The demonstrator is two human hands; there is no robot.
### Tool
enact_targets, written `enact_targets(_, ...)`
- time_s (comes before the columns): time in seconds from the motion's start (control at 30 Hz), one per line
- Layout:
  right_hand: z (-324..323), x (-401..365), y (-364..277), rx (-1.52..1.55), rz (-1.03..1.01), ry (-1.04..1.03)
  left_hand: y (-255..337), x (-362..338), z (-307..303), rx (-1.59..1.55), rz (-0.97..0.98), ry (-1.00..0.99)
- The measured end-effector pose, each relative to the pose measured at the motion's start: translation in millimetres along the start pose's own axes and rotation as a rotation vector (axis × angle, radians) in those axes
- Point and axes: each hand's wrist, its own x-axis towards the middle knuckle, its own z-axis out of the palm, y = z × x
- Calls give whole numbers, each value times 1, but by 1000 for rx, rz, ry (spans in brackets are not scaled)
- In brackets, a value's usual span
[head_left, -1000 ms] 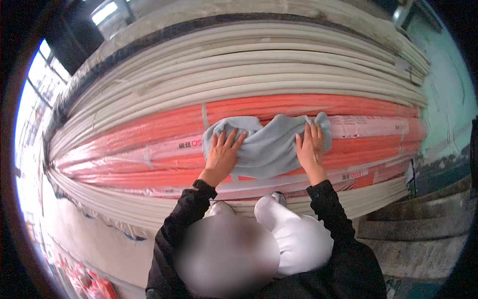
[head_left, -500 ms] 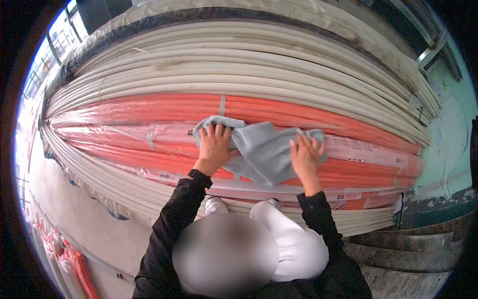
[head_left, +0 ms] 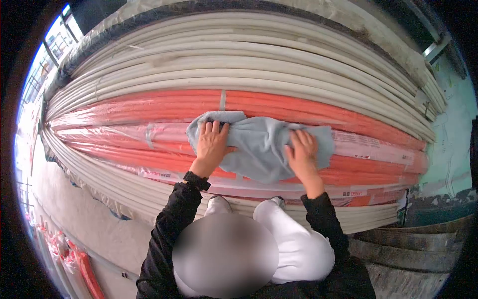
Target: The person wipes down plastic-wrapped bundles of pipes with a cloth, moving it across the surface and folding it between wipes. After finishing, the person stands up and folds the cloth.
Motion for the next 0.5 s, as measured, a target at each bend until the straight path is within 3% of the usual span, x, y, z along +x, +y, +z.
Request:
enact_targets(0.2,15,39,-55,58,-77,-223,13,6,-4,-17,152,-51)
enact_targets(0.5,39,17,-48,116,-180,-3,30,-2,6,-16,260,2)
